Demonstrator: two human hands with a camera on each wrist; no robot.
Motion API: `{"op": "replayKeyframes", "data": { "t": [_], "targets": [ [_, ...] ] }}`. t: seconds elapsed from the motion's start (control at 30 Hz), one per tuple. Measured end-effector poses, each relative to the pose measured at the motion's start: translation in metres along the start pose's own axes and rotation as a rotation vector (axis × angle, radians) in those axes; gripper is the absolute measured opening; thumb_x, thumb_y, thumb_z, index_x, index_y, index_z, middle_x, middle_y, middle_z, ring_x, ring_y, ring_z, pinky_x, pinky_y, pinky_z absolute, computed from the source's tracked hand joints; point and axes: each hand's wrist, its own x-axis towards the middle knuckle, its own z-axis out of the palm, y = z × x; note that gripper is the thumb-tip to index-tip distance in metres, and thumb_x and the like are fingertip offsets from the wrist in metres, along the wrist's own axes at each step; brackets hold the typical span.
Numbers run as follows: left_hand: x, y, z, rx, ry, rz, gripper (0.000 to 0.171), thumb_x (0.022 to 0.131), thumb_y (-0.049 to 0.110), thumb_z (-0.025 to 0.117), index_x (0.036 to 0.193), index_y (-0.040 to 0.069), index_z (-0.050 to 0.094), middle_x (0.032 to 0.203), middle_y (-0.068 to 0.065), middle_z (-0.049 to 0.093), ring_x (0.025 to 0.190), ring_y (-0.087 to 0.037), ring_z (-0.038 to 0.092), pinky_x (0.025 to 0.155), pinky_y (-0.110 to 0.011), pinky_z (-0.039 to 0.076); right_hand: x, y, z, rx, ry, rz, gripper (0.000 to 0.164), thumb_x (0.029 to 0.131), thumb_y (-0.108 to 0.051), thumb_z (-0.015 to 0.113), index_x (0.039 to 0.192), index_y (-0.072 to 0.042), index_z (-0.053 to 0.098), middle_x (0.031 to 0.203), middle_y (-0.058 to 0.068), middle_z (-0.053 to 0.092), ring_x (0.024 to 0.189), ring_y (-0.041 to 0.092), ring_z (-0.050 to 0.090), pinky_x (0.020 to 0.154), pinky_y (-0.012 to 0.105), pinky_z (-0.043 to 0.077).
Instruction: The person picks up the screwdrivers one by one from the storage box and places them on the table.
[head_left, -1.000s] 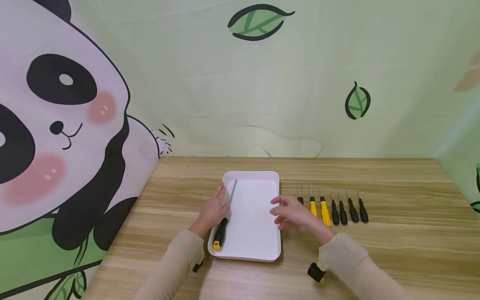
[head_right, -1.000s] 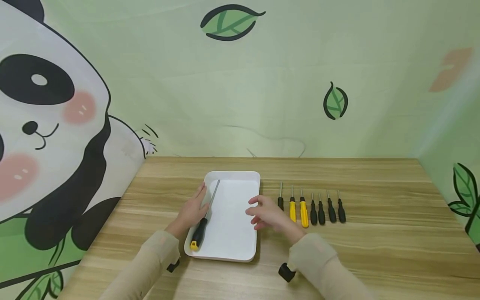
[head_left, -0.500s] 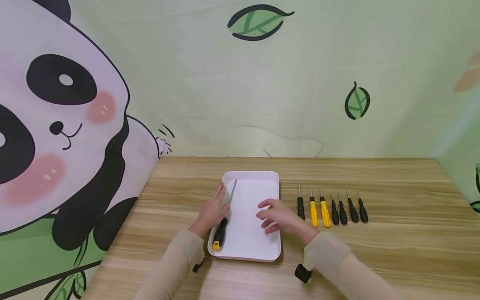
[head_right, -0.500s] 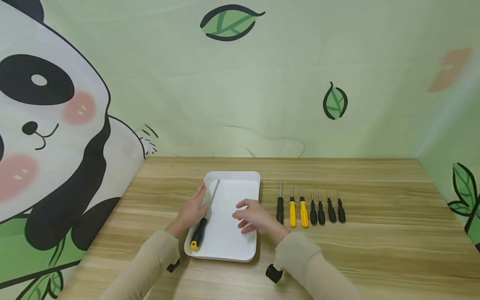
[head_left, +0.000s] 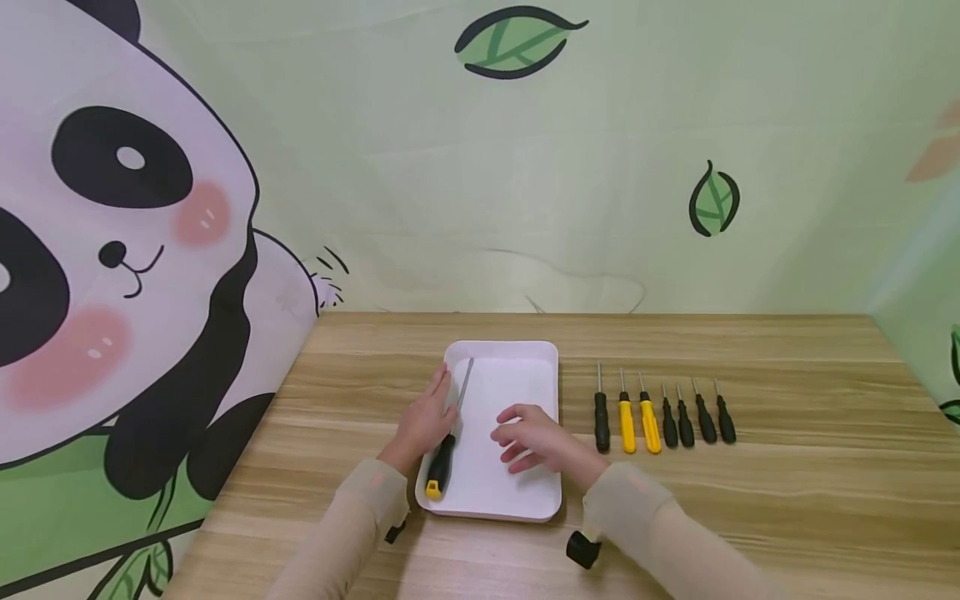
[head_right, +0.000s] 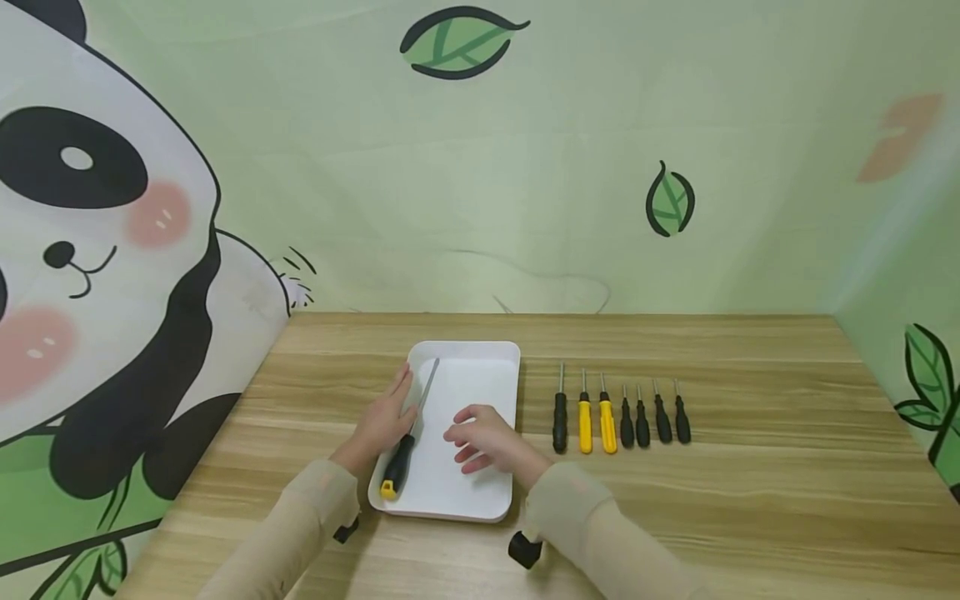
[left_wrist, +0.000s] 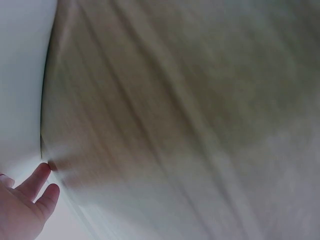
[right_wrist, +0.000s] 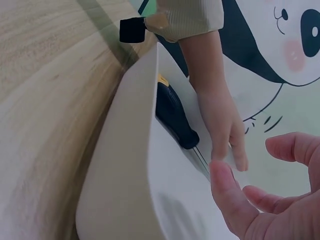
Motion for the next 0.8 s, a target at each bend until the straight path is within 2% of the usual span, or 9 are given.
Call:
{"op": "replayKeyframes", "data": {
  "t": [0.3, 0.47, 0.8],
  "targets": [
    [-0.001, 0.001, 0.0, 0.003, 0.004, -0.005, 0.06, 0.089, 0.028, 0.043, 0.142, 0.01, 0.02, 0.15, 0.001, 0.01, 0.109, -0.027, 0.052, 0.088, -0.04, 0.044, 0.004, 0.001, 0.014, 0.004, -0.006, 0.01, 0.038, 0.08, -0.015, 0.057, 0.113, 0.002, 0.045, 0.084, 0.012, 0.054, 0.061, 0.017, 0.057, 0.054, 0.033, 0.053],
    [-0.001, 0.001, -0.001, -0.002, 0.017, 0.025, 0.059, 0.089, 0.025, 0.044, 0.141, 0.007, 0.021, 0.15, -0.001, 0.012, 0.113, -0.028, 0.05, 0.093, -0.041, 0.04, 0.008, 0.004, 0.021, 0.03, -0.023, 0.011, 0.038, 0.08, -0.015, 0.057, 0.112, 0.002, 0.045, 0.082, 0.01, 0.053, 0.058, 0.016, 0.057, 0.052, 0.031, 0.052],
    [-0.002, 0.0, -0.002, -0.006, 0.023, 0.029, 0.06, 0.088, 0.025, 0.044, 0.141, 0.008, 0.021, 0.15, -0.001, 0.012, 0.114, -0.029, 0.049, 0.094, -0.041, 0.04, 0.018, 0.009, 0.034, 0.06, -0.03, 0.017, 0.036, 0.08, -0.016, 0.057, 0.109, 0.001, 0.046, 0.086, 0.014, 0.056, 0.057, 0.014, 0.057, 0.052, 0.031, 0.053]
  ]
}}
